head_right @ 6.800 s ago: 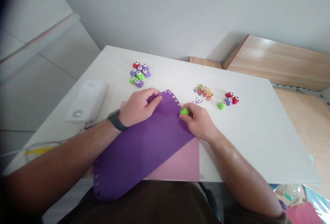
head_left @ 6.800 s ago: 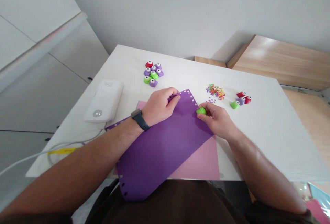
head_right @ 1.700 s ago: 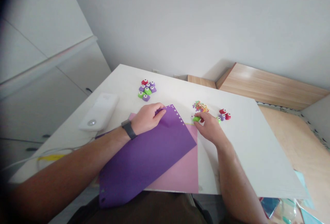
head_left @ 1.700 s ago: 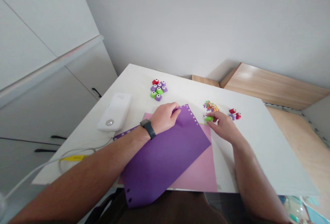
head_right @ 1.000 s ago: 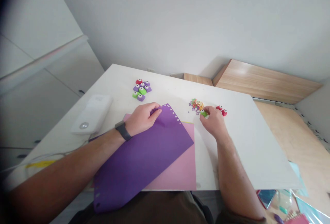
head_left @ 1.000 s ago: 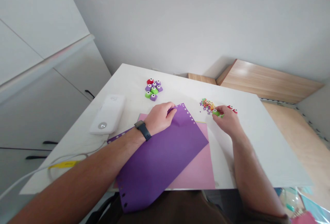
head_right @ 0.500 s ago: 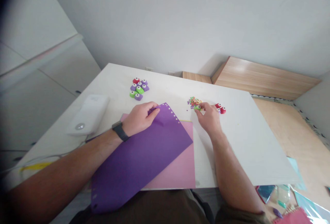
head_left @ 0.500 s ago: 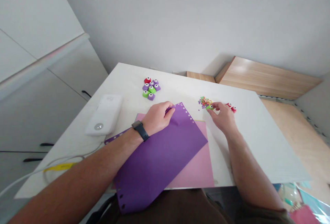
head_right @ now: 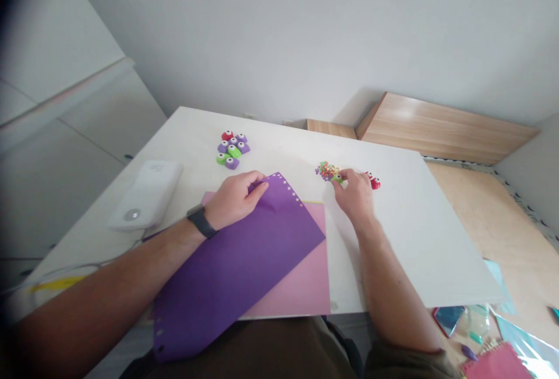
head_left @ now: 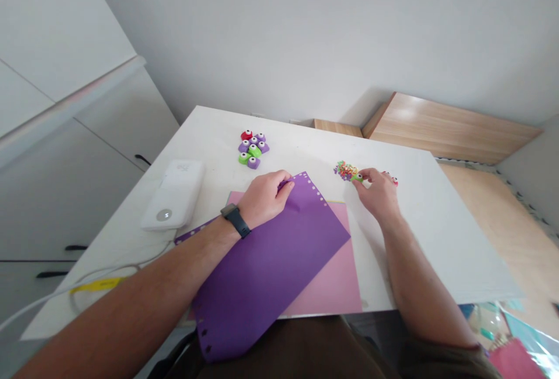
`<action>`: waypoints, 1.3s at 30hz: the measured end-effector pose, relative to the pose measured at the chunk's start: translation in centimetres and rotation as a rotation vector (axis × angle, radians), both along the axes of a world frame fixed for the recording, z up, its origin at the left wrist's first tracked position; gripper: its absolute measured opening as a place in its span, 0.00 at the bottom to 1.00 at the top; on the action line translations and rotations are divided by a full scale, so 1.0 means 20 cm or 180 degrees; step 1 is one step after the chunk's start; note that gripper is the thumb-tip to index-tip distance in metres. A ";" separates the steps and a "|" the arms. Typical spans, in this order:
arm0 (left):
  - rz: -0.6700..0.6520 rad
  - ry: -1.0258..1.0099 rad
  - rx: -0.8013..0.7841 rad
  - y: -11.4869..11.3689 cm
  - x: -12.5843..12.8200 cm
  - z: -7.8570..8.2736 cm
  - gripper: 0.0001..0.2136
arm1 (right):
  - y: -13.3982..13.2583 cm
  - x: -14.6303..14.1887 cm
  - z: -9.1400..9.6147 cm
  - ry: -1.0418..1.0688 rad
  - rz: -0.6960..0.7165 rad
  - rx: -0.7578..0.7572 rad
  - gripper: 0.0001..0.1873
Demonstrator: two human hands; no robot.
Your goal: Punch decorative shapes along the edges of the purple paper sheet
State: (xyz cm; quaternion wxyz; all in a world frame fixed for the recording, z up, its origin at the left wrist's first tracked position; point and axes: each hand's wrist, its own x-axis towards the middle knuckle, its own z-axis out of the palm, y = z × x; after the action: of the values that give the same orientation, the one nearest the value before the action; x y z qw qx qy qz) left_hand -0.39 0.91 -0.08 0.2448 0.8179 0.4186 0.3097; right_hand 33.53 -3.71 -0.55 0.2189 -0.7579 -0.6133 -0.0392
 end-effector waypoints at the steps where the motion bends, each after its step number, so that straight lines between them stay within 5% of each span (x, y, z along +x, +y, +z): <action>1: 0.0000 0.0004 0.0001 0.00 0.00 0.00 0.09 | -0.01 0.02 0.01 -0.0025 -0.0064 -0.0038 0.13; 16: -0.0002 0.0021 -0.0012 0.00 0.00 -0.01 0.09 | -0.06 0.12 0.06 -0.0340 -0.0236 -0.0641 0.12; 26: -0.0022 0.0018 -0.0030 0.00 0.00 0.00 0.10 | -0.04 0.11 0.03 -0.0304 -0.0091 -0.0284 0.13; 39: -0.0010 0.0008 -0.0043 0.00 0.00 -0.01 0.09 | -0.04 0.23 0.00 -0.0807 -0.0446 -0.0620 0.15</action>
State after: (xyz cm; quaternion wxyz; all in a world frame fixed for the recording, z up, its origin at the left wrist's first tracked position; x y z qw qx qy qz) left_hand -0.42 0.95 -0.29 0.2504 0.8172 0.4197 0.3055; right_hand 38.04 -4.44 -0.54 0.0620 -0.8053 -0.5826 -0.0900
